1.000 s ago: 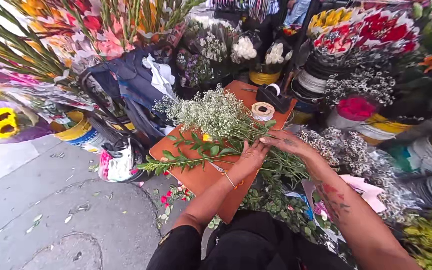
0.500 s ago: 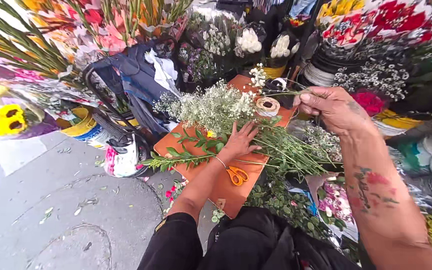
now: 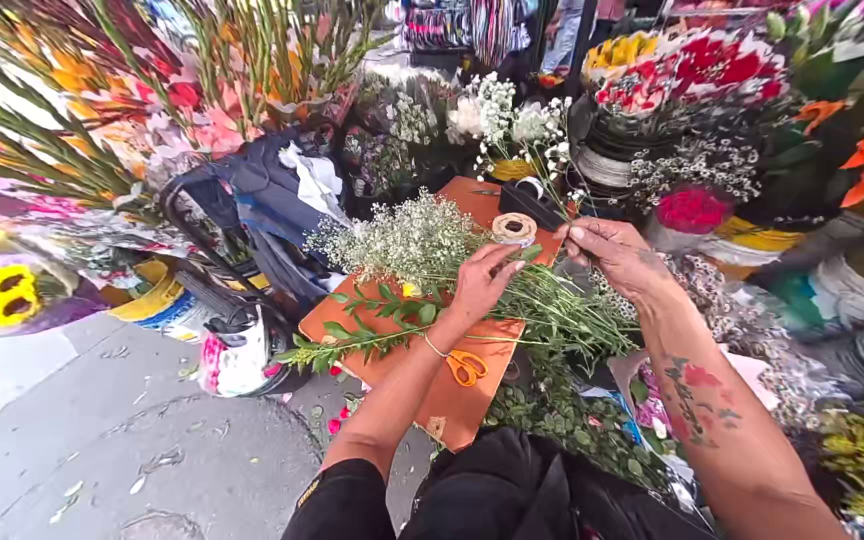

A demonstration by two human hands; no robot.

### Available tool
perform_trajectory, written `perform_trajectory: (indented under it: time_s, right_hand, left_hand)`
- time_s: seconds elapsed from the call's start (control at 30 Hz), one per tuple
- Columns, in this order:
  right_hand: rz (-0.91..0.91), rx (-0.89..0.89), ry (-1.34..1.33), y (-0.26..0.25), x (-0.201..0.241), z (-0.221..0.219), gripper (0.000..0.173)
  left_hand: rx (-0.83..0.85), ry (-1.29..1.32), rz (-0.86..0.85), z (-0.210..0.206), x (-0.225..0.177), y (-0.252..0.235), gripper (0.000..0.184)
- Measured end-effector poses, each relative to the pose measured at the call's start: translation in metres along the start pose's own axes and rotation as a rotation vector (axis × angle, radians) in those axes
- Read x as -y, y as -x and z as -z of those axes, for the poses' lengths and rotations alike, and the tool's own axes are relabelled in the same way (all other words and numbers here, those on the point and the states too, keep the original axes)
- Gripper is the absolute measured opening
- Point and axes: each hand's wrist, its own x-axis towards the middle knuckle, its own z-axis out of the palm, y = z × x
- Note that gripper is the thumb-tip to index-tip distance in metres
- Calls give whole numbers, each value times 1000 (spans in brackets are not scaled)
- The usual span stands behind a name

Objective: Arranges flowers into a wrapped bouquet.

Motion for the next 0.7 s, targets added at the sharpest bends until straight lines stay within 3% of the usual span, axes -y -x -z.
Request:
perform_trajectory:
  time_s: [0.1,0.17,0.23,0.3,0.4,0.53,0.7]
  right_hand:
    - [68,1,141,9,-10,-22,21]
    - [146,-28,314,17,-16,-35,23]
    - [228,-132,456,26,-19,-46,28]
    - [348,-343,475,35,-21,-55,29]
    - [356,-559,258,35,-20,-58,25]
    - [179,-438,-130,32,-17,-61,15]
    - [168,-401,-322,33,-18,-63,29]
  left_hand:
    - [-100,338,90,-10,-31,-13,30]
    - [-209,484,123,-19,-44,-15,18]
    - [-291,560,159,-23,-49,-14,9]
    - [-329,614,178,-23,-47,-8,9]
    - [-340,734,260,-20,-41,-1,13]
    - [-333,758,283,-16,-34,8,14]
    - [-403,829,430,-8,-31,12,16]
